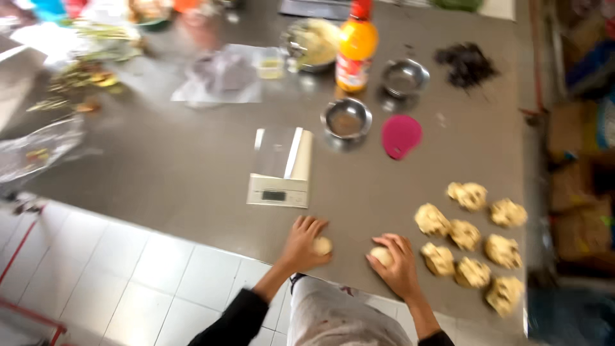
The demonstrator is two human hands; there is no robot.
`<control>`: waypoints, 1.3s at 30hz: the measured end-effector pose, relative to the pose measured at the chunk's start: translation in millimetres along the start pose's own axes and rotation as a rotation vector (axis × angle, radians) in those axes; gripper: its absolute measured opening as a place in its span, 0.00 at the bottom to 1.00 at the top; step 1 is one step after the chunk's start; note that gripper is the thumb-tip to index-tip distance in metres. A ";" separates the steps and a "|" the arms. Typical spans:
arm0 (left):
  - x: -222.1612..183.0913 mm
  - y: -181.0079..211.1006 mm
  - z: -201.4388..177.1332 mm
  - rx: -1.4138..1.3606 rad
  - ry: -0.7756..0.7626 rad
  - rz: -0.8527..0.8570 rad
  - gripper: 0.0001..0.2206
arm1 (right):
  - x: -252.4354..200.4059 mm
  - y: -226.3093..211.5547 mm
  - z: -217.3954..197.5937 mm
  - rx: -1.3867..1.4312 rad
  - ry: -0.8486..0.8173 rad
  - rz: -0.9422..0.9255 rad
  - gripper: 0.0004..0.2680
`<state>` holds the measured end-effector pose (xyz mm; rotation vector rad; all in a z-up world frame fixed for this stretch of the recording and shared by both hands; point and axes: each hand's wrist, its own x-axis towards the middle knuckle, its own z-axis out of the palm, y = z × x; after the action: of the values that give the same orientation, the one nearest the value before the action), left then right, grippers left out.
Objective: The person divides a large piece of dough into smaller portions using a bench scraper and weighs each piece on a digital scale before rolling them into balls.
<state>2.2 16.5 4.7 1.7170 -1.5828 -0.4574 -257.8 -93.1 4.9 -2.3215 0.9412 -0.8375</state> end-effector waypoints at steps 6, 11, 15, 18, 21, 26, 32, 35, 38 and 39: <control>13.4 30.5 44.1 -0.209 0.050 0.021 0.30 | 3.8 -0.3 5.8 0.011 -0.028 -0.030 0.17; -42.2 18.4 50.9 -0.229 -0.087 0.114 0.26 | -10.5 4.6 12.6 0.037 -0.139 -0.070 0.20; -66.8 9.8 40.1 -0.263 -0.184 0.063 0.26 | -44.1 19.5 14.4 0.090 -0.146 -0.019 0.17; -48.4 22.2 38.1 -0.566 -0.097 -0.184 0.31 | -45.0 26.8 -1.2 0.244 -0.248 0.363 0.22; -7.2 29.7 32.4 -0.404 0.078 0.074 0.43 | -14.2 18.4 -2.6 0.228 -0.005 0.149 0.20; 30.0 23.5 23.0 -0.026 0.043 0.067 0.48 | 31.3 -2.0 -8.1 0.106 -0.018 -0.027 0.24; 30.5 6.7 52.0 -0.331 -0.181 0.137 0.45 | 24.6 4.5 0.2 0.164 -0.186 0.017 0.16; 1.3 2.9 50.1 -0.330 -0.256 0.057 0.44 | -5.7 13.4 -1.3 0.151 -0.212 0.012 0.15; -23.3 -1.4 22.1 -0.323 -0.250 0.063 0.44 | -31.6 23.3 -3.1 0.135 -0.154 0.022 0.17; -26.2 0.5 13.7 -0.327 -0.236 0.080 0.45 | -38.3 26.8 -6.3 0.127 -0.129 0.032 0.18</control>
<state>-12.3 37.9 -9.7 1.3869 -1.6276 -0.8532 -295.8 -83.2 -21.3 -2.2167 0.8429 -0.7042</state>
